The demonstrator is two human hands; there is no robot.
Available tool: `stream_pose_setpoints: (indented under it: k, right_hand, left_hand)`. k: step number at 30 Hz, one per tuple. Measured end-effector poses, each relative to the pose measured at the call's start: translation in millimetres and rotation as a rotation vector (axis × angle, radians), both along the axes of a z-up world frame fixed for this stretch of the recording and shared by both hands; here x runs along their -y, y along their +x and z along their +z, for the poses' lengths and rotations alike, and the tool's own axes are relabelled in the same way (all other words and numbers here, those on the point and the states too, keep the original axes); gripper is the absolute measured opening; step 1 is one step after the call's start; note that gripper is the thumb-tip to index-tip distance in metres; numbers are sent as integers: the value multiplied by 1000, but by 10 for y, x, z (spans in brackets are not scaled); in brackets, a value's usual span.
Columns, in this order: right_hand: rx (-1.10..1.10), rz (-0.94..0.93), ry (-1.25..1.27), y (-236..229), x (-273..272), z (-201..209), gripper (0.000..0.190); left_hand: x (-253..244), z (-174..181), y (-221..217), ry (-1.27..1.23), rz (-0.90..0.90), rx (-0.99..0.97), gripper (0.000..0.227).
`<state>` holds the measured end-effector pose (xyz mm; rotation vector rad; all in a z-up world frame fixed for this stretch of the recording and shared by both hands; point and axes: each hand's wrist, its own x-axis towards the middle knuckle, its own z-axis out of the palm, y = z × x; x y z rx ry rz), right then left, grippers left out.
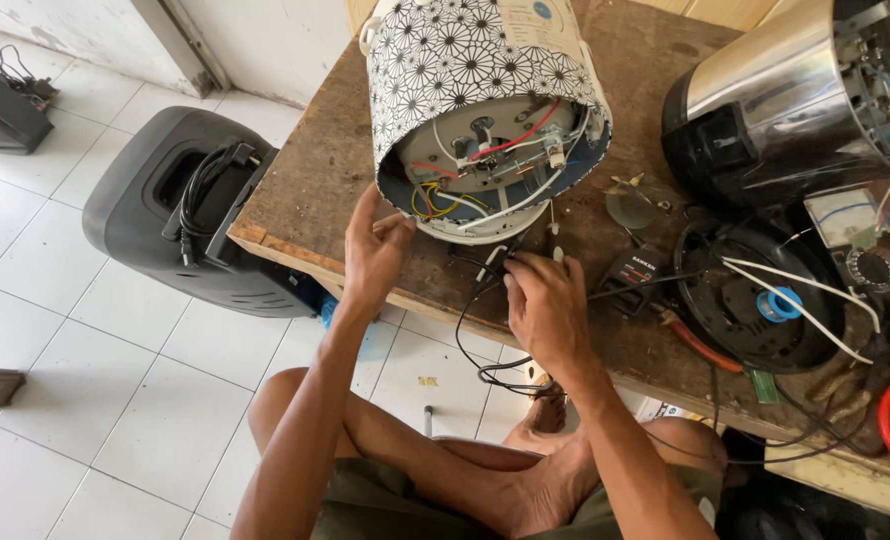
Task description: The person uses a screwdriver to work on the internal wiring of a disassembled rice cooker. They then place the lid back on the cooker and handle a separate electronic component with wires.
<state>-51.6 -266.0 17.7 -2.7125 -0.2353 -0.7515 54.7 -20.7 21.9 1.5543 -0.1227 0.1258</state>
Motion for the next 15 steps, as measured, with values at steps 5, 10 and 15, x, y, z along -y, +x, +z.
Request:
stream_pose_setpoints:
  k: [5,10,15]
  right_hand:
    - [76,52,31,-118,-119,126,30]
    - [48,87,41,-94,-151,-107,27]
    - [59,110,37,-124,-181,31,20]
  left_hand:
    - [117,162,-58,-221,29,-151,85]
    - [196,115,-75,-162,57,-86,94]
    - [237,40,-42,160,180,-42,57]
